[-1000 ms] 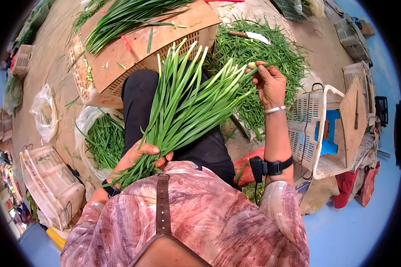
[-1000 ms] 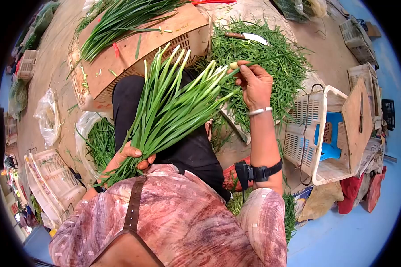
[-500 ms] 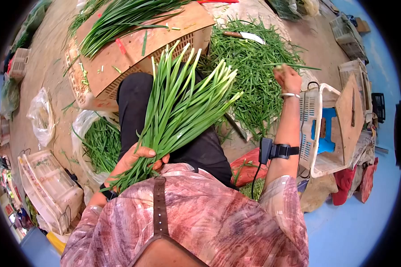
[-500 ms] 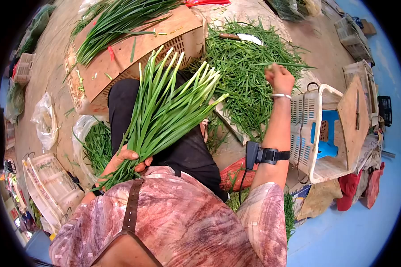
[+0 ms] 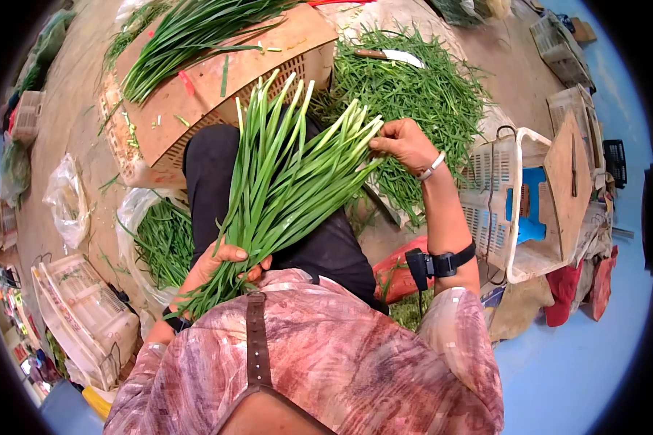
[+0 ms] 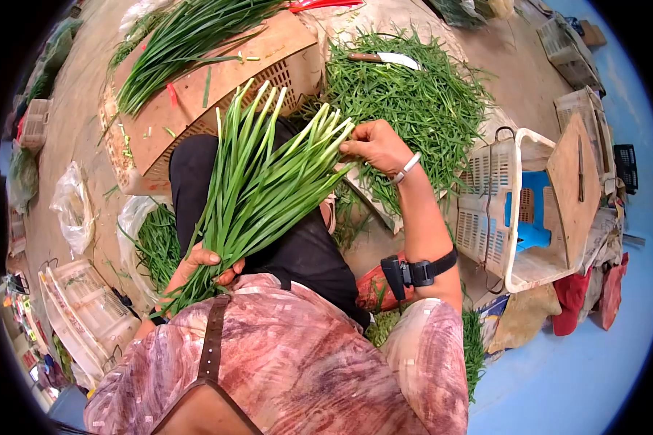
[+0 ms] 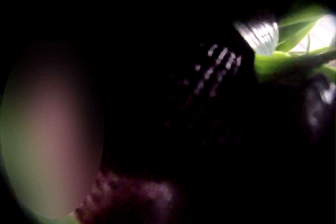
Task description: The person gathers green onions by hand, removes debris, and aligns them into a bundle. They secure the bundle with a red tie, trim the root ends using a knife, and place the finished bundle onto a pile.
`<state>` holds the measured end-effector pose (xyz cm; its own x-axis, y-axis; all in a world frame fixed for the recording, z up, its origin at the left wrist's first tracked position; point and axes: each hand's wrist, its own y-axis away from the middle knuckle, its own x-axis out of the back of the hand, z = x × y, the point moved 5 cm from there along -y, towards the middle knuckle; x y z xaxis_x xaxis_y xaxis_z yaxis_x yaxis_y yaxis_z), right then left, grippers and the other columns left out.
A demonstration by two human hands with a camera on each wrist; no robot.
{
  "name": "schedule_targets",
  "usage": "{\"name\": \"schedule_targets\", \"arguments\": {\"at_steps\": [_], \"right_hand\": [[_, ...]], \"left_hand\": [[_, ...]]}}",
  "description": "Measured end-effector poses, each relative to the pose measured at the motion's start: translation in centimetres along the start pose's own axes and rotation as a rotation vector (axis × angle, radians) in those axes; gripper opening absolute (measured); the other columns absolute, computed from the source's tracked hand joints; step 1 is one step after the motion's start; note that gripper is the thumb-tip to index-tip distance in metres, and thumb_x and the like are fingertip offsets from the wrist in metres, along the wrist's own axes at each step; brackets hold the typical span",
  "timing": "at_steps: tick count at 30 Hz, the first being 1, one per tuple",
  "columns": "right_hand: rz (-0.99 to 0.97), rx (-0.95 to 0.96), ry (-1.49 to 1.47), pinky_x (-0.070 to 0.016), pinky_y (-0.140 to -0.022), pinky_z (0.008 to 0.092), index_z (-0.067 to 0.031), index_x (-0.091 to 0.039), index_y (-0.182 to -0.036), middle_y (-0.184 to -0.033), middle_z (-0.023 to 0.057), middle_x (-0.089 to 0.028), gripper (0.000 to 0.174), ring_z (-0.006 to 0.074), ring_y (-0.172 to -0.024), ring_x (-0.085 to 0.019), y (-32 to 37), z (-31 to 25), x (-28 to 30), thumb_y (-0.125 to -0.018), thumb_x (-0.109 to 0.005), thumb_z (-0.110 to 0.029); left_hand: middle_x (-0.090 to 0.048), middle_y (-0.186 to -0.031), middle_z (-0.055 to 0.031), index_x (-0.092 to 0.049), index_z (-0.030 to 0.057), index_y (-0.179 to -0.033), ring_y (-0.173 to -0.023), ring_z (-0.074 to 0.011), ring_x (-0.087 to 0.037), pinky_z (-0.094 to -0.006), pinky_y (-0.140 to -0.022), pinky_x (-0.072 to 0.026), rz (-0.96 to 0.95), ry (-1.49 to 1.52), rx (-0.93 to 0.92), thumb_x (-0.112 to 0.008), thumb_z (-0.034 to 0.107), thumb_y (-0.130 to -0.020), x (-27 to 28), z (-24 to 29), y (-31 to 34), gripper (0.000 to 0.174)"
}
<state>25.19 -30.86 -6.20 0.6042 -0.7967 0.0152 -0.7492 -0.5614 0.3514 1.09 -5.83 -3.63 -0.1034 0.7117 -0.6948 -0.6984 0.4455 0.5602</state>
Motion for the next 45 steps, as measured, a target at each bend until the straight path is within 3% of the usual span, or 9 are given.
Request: {"name": "schedule_targets", "arguments": {"at_steps": [4, 10, 14, 15, 19, 27, 32, 40, 45], "right_hand": [[0.074, 0.078, 0.307, -0.0464, -0.055, 0.0244, 0.0024, -0.067, -0.077, -0.066, 0.0067, -0.065, 0.009, 0.0098, -0.058, -0.057, 0.4, -2.4, 1.0, -0.076, -0.064, -0.006], [0.898, 0.400, 0.723, -0.0486, -0.055, 0.0324, -0.0032, -0.068, -0.074, -0.064, 0.0091, -0.065, 0.008, 0.0202, -0.058, -0.062, 0.4, -3.0, 11.8, -0.077, -0.064, -0.010], [1.210, -0.016, 1.303, -0.0486, -0.075, 0.0415, -0.0016, -0.059, -0.104, -0.101, 0.0179, -0.060, 0.037, 0.0334, -0.088, -0.060, 3.1, -5.0, 13.4, -0.074, -0.069, -0.021], [1.127, -0.255, 1.247, -0.0457, -0.084, 0.0414, -0.0008, -0.050, -0.116, -0.114, 0.0203, -0.052, 0.053, 0.0358, -0.098, -0.056, 3.1, -4.1, 13.0, -0.073, -0.071, -0.023], [0.479, 0.428, 1.065, -0.0388, -0.096, 0.0388, -0.0030, -0.047, -0.122, -0.122, 0.0233, -0.048, 0.062, 0.0361, -0.115, -0.046, 3.2, -5.1, 3.2, -0.068, -0.073, -0.017], [-0.260, 0.660, 1.172, -0.0203, -0.105, 0.0540, -0.0202, -0.022, -0.141, -0.145, 0.0183, -0.019, 0.114, 0.0369, -0.134, -0.017, 7.0, -7.9, -15.3, -0.044, -0.083, -0.026], [-0.162, 0.918, 1.048, -0.0160, -0.104, 0.0558, -0.0234, -0.034, -0.136, -0.145, 0.0109, -0.023, 0.057, 0.0320, -0.136, -0.015, 6.4, -7.8, -20.6, -0.081, -0.047, -0.020], [-0.244, 1.084, 0.891, -0.0304, -0.099, 0.0501, -0.0131, -0.054, -0.111, -0.094, 0.0009, -0.062, 0.041, 0.0191, -0.094, -0.060, 4.8, -10.3, -20.4, -0.071, -0.061, -0.017], [-0.060, 1.024, 0.573, -0.0439, -0.083, 0.0393, -0.0100, -0.058, -0.095, -0.079, 0.0089, -0.060, 0.039, 0.0286, -0.080, -0.060, 3.0, -15.1, -16.2, -0.059, -0.072, -0.017]], "left_hand": [[-0.060, -0.092, -0.0241, -0.043, -0.0072, -0.118, -0.067, -0.0244, -0.062, -0.0265, -0.048, -0.0455, -0.052, 0.066, 0.046, -0.061, 0.017, -0.070, 0.3, -0.4, 0.0, 0.056], [-0.058, -0.103, -0.0286, -0.040, -0.0084, -0.123, -0.078, -0.0280, -0.065, -0.0243, -0.052, -0.0495, 0.031, 0.051, 0.033, -0.061, 0.016, -0.070, 0.2, -0.3, -0.2, 0.062], [-0.057, -0.103, -0.0290, -0.039, -0.0074, -0.125, -0.075, -0.0263, -0.065, -0.0241, -0.053, -0.0504, -0.017, 0.043, 0.011, -0.061, 0.016, -0.071, -0.9, 0.6, -0.2, 0.063], [-0.057, -0.103, -0.0291, -0.039, -0.0070, -0.125, -0.072, -0.0248, -0.064, -0.0243, -0.053, -0.0503, -0.032, 0.059, 0.011, -0.061, 0.016, -0.071, -1.2, 0.7, -0.2, 0.063], [-0.059, -0.099, -0.0269, -0.041, -0.0058, -0.123, -0.064, -0.0208, -0.062, -0.0255, -0.053, -0.0495, -0.057, 0.069, 0.020, -0.061, 0.016, -0.072, -0.8, 0.2, -0.1, 0.059], [-0.063, -0.085, -0.0201, -0.053, -0.0066, -0.104, -0.061, -0.0193, -0.060, -0.0256, -0.056, -0.0496, -0.115, 0.115, 0.140, -0.056, 0.018, -0.075, -0.8, 0.4, 0.4, 0.038], [-0.064, -0.082, -0.0203, -0.055, -0.0077, -0.101, -0.062, -0.0197, -0.061, -0.0261, -0.055, -0.0496, -0.070, 0.010, 0.225, -0.055, 0.018, -0.076, -3.0, 2.4, 1.9, 0.036], [-0.061, -0.087, -0.0298, -0.052, -0.0117, -0.106, -0.066, -0.0295, -0.064, -0.0331, -0.055, -0.0526, -0.200, -0.262, 0.285, -0.058, 0.030, -0.076, -6.7, 5.7, 2.9, 0.052], [-0.056, -0.102, -0.0292, -0.044, -0.0058, -0.121, -0.090, -0.0351, -0.061, -0.0401, -0.074, -0.0527, -0.239, -0.386, 0.116, -0.032, 0.062, -0.085, -8.8, 10.6, 2.2, 0.078]]}}
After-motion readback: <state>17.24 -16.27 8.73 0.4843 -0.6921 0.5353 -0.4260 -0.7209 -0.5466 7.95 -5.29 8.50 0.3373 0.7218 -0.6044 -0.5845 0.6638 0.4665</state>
